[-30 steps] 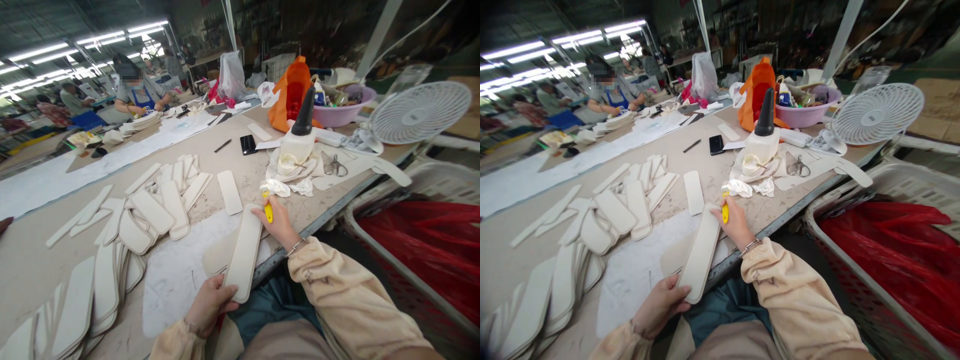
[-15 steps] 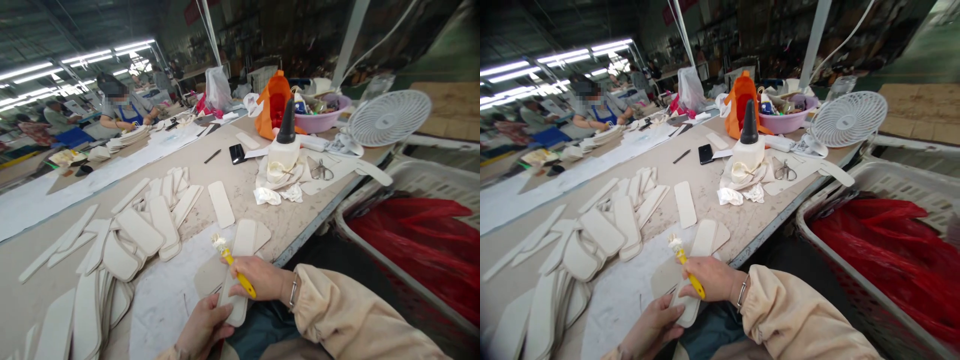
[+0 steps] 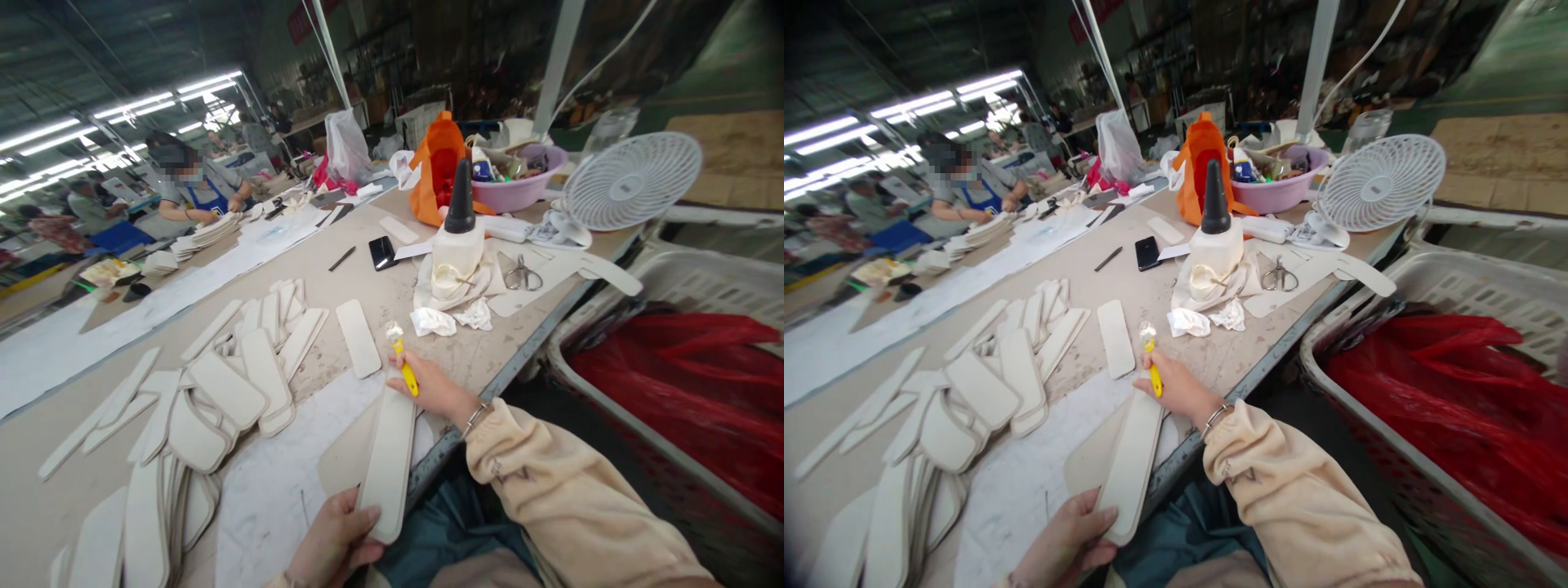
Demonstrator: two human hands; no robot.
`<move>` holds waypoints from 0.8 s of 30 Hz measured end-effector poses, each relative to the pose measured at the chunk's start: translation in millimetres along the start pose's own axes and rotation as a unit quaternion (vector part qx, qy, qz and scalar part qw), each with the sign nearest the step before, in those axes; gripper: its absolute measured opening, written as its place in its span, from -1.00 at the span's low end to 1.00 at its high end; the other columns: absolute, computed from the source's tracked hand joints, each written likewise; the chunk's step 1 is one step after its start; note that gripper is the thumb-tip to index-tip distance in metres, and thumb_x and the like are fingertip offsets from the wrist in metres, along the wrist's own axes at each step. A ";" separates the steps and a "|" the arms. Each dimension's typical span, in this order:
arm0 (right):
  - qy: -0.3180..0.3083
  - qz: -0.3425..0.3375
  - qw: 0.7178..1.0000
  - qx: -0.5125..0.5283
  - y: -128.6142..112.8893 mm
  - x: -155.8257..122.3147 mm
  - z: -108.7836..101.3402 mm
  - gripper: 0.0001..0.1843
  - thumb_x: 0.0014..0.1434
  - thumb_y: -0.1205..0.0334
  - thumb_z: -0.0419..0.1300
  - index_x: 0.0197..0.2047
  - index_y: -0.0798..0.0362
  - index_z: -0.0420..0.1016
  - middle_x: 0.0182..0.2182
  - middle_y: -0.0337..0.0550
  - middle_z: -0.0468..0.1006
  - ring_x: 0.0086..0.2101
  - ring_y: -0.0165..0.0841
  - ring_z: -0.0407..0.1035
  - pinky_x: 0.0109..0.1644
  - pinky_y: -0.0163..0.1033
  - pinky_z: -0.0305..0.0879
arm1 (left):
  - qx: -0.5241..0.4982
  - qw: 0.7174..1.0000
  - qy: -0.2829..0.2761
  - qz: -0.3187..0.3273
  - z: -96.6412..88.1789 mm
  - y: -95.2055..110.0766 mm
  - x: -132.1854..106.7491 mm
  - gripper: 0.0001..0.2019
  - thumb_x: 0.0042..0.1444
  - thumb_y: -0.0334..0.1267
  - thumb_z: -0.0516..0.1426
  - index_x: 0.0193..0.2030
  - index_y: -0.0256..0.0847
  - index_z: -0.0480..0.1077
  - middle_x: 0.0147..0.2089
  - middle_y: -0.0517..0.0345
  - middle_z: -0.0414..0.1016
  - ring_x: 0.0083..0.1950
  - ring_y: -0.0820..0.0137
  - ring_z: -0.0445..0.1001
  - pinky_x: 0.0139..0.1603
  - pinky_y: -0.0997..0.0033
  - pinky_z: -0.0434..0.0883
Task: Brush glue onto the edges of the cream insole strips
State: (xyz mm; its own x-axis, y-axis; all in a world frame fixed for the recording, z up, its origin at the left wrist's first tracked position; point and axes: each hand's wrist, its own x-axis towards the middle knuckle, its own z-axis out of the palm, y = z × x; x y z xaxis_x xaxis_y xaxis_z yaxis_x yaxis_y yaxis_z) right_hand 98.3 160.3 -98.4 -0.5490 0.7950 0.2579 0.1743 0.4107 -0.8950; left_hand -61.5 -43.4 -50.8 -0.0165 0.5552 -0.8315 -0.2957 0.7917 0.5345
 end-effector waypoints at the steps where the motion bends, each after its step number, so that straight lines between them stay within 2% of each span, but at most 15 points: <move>1: 0.009 -0.002 1.000 -0.003 2.9 2.0 -1.1 -0.77 0.16 0.17 0.20 -0.18 -0.04 0.20 -0.06 -0.02 0.53 -0.06 -0.21 0.46 -0.02 -0.09 0.35 | 0.001 1.000 0.001 0.002 1.1 1.0 -1.4 -0.65 -0.17 -0.19 0.37 -0.23 -0.33 0.54 -0.38 0.01 0.57 -0.48 0.51 0.46 -0.60 0.72 0.33; 7: 0.068 0.004 0.997 -0.024 5.3 1.3 -11.3 -0.86 0.23 0.17 0.12 -0.20 -0.03 0.21 0.05 0.08 0.46 0.03 -0.18 0.40 0.01 -0.08 0.33 | 0.018 1.000 -0.003 0.018 4.2 0.8 -7.5 -0.62 -0.12 -0.22 0.35 -0.15 -0.36 0.52 -0.37 -0.03 0.58 -0.49 0.52 0.46 -0.59 0.73 0.34; 15: 0.091 0.014 0.994 -0.061 3.2 -19.5 -34.4 -0.87 0.19 0.20 0.15 -0.22 -0.03 0.26 -0.09 0.03 0.54 -0.10 -0.13 0.48 -0.12 -0.07 0.36 | -0.061 0.997 0.026 0.049 8.2 -5.3 -19.8 -0.62 -0.12 -0.29 0.34 -0.12 -0.36 0.49 -0.34 -0.03 0.57 -0.49 0.49 0.47 -0.62 0.68 0.36; 18: 0.117 0.023 0.991 -0.060 -0.7 -27.7 -40.2 -0.88 0.20 0.20 0.13 -0.23 -0.04 0.22 -0.11 0.02 0.54 -0.12 -0.13 0.48 -0.13 -0.06 0.37 | -0.114 0.992 0.018 0.056 14.7 -2.1 -29.1 -0.58 -0.13 -0.30 0.35 -0.07 -0.31 0.47 -0.31 -0.01 0.58 -0.50 0.47 0.49 -0.64 0.67 0.38; 21: 0.112 0.035 0.992 -0.039 -9.6 -37.2 -40.9 -0.85 0.20 0.20 0.13 -0.24 -0.05 0.18 -0.22 -0.05 0.56 -0.14 -0.14 0.49 -0.16 -0.10 0.37 | -0.156 0.984 0.020 0.082 25.8 2.8 -37.7 -0.55 -0.15 -0.30 0.36 -0.05 -0.25 0.45 -0.30 0.03 0.60 -0.48 0.44 0.52 -0.60 0.65 0.41; 24: 0.106 0.054 0.993 0.003 -20.5 -46.4 -37.7 -0.81 0.18 0.17 0.15 -0.24 -0.06 0.15 -0.17 -0.02 0.55 -0.17 -0.16 0.49 -0.14 -0.09 0.36 | -0.151 0.982 0.028 0.113 38.4 3.1 -41.2 -0.52 -0.18 -0.27 0.38 -0.05 -0.20 0.45 -0.34 0.08 0.60 -0.45 0.40 0.55 -0.56 0.61 0.43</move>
State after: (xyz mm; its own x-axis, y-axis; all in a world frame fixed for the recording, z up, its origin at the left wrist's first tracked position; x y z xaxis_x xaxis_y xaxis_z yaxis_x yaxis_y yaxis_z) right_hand 151.0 131.8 -78.3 -0.3422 0.9106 0.2318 0.2178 0.3168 -0.9231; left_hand -25.1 -54.0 -9.1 -0.1649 0.6864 -0.7083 -0.5475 0.5336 0.6445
